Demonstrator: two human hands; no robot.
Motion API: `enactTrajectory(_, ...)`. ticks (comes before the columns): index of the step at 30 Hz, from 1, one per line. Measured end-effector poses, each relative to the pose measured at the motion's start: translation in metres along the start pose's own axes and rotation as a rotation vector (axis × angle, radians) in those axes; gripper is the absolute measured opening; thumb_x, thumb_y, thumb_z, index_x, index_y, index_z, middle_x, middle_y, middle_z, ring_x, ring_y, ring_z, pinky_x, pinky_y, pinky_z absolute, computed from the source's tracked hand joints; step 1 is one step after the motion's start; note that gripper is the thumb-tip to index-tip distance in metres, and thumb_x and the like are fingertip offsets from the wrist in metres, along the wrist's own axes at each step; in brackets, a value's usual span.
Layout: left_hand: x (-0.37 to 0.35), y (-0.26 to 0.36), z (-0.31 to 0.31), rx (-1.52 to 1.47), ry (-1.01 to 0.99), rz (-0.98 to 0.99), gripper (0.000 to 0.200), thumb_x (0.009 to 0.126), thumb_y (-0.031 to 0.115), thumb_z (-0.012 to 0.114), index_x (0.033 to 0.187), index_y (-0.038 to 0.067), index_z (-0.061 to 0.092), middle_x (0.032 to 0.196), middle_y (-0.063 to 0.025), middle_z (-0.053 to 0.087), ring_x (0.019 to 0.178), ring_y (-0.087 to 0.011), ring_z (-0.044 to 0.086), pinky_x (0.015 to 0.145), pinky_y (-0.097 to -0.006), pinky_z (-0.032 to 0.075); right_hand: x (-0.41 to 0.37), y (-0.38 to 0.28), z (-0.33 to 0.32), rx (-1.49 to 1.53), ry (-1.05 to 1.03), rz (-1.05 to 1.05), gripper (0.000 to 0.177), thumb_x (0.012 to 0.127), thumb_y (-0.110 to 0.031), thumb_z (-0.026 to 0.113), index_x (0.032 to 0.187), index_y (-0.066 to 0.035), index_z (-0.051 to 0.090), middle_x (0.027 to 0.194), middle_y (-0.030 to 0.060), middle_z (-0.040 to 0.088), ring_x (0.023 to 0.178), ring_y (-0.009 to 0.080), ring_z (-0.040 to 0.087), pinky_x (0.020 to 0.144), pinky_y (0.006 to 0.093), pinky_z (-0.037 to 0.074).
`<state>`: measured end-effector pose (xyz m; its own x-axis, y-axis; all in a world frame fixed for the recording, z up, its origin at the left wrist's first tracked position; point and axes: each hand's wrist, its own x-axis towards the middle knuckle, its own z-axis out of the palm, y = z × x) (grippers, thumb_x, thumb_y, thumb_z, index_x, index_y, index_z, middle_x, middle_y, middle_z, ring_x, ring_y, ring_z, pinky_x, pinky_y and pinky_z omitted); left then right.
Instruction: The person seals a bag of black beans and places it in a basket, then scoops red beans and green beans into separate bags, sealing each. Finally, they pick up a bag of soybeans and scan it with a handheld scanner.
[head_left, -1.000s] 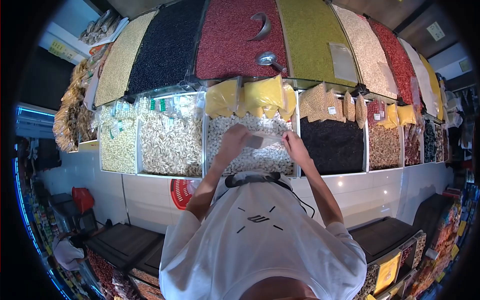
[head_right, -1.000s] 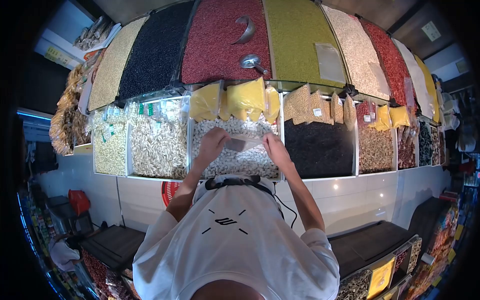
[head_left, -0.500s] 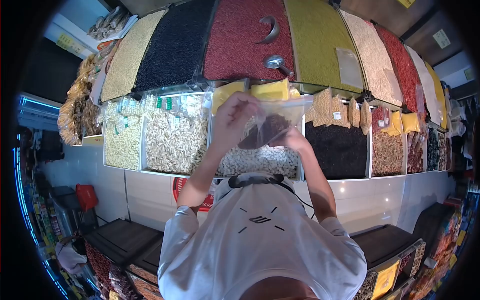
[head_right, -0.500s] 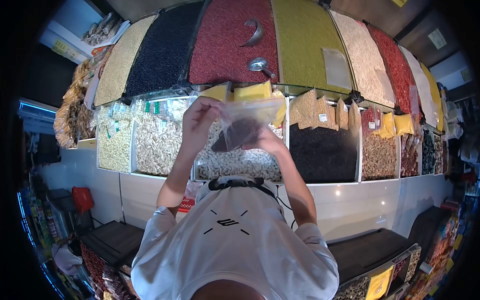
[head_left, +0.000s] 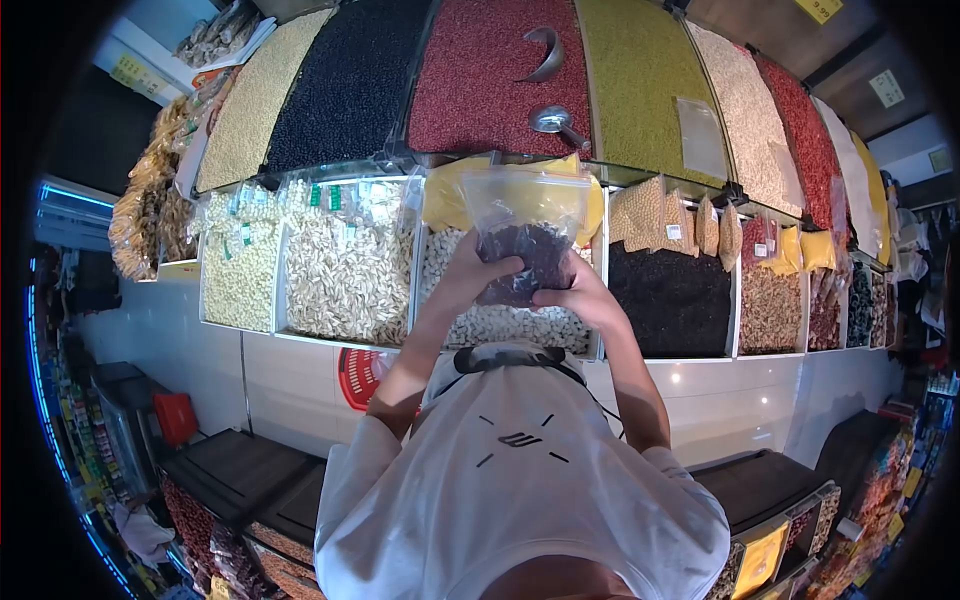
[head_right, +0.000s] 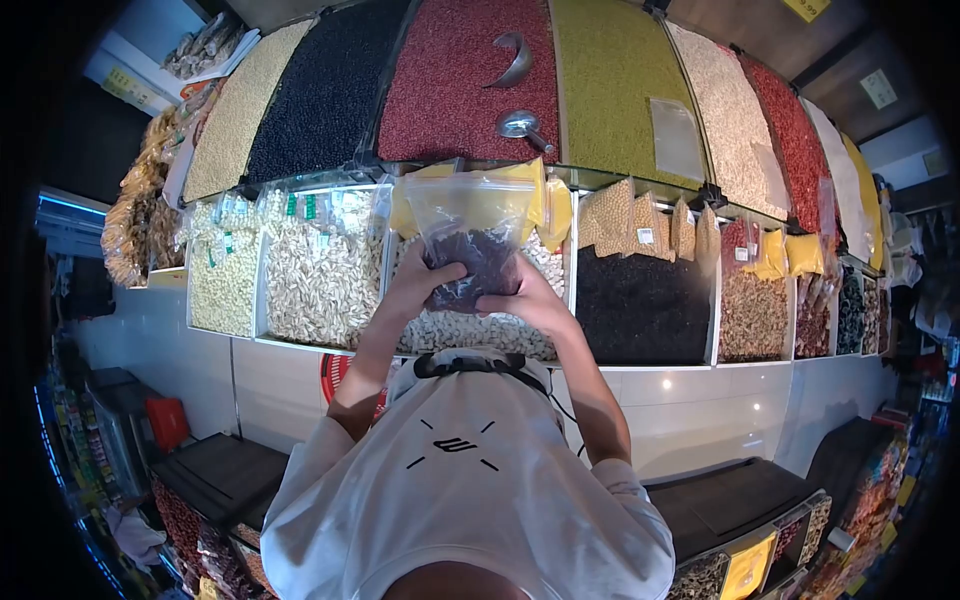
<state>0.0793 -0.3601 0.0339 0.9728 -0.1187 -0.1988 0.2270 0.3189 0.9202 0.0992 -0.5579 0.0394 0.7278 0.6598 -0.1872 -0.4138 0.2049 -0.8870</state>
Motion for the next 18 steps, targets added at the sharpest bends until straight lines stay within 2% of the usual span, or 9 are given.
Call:
enactTrajectory(2,0.001,-0.007,-0.004,-0.018,0.039,0.005,0.075,0.065,0.001,0.077,0.131,0.001,0.041,0.117,-0.0079,0.055,0.107,-0.0176,0.053,0.093,-0.0306,0.043,0.001,-0.001,0.003,-0.039,0.143,0.046,0.066,0.072,0.008,0.068,0.131,0.000,0.040,0.114,0.0062,0.058,0.103,0.0144,0.055,0.085,0.0286,0.048)
enactTrajectory(3,-0.001,-0.010,-0.008,-0.088,-0.016,-0.024,0.072,0.066,0.001,0.076,0.130,0.000,0.042,0.117,-0.0082,0.056,0.107,-0.0177,0.054,0.093,-0.0310,0.043,0.003,0.001,0.001,-0.039,0.142,0.046,0.066,0.072,0.008,0.068,0.131,0.000,0.040,0.114,0.0062,0.058,0.103,0.0144,0.055,0.085,0.0286,0.048)
enactTrajectory(5,-0.006,0.003,-0.002,-0.159,-0.068,-0.055,0.069,0.068,0.000,0.074,0.129,0.000,0.042,0.117,-0.0084,0.056,0.107,-0.0178,0.054,0.093,-0.0313,0.043,0.008,0.006,-0.002,-0.108,0.173,-0.161,0.058,0.075,0.006,0.068,0.127,0.001,0.044,0.109,0.0068,0.059,0.097,0.0150,0.058,0.075,0.0292,0.052)
enactTrajectory(7,-0.011,0.017,0.006,0.149,-0.100,-0.060,0.061,0.072,0.000,0.071,0.126,-0.001,0.043,0.117,-0.0099,0.056,0.107,-0.0190,0.055,0.091,-0.0322,0.046,0.007,0.009,0.003,-0.066,0.212,-0.153,0.053,0.076,0.005,0.067,0.124,0.001,0.045,0.107,0.0071,0.060,0.092,0.0151,0.059,0.071,0.0287,0.053)
enactTrajectory(8,-0.009,0.008,0.003,0.147,-0.099,-0.060,0.061,0.072,0.000,0.071,0.126,-0.001,0.043,0.117,-0.0099,0.056,0.107,-0.0190,0.055,0.091,-0.0322,0.046,0.007,0.010,0.005,-0.026,0.250,-0.148,0.049,0.078,0.003,0.066,0.122,0.001,0.046,0.104,0.0074,0.060,0.088,0.0152,0.061,0.067,0.0282,0.054)
enactTrajectory(10,-0.004,-0.010,-0.002,-0.082,-0.001,-0.028,0.051,0.076,0.001,0.069,0.121,-0.001,0.047,0.113,-0.0117,0.059,0.100,-0.0199,0.060,0.083,-0.0330,0.051,0.007,0.011,0.007,0.023,0.231,-0.124,0.045,0.079,0.002,0.065,0.120,0.001,0.047,0.102,0.0074,0.061,0.084,0.0149,0.061,0.063,0.0274,0.053)
enactTrajectory(13,-0.005,-0.013,-0.003,-0.245,-0.024,-0.008,0.042,0.079,0.003,0.068,0.117,-0.001,0.050,0.106,-0.0121,0.061,0.091,-0.0199,0.063,0.076,-0.0333,0.054,0.006,0.010,0.012,0.071,0.225,-0.109,0.040,0.082,0.001,0.062,0.119,0.000,0.047,0.099,0.0071,0.061,0.078,0.0138,0.061,0.057,0.0259,0.052)
enactTrajectory(18,-0.007,-0.008,0.002,-0.311,-0.025,0.036,0.037,0.081,0.002,0.065,0.115,-0.001,0.051,0.102,-0.0119,0.063,0.088,-0.0203,0.064,0.075,-0.0348,0.055,0.009,0.013,0.014,0.035,0.228,-0.147,0.038,0.085,0.000,0.059,0.121,-0.001,0.046,0.098,0.0065,0.062,0.076,0.0128,0.061,0.055,0.0253,0.051)
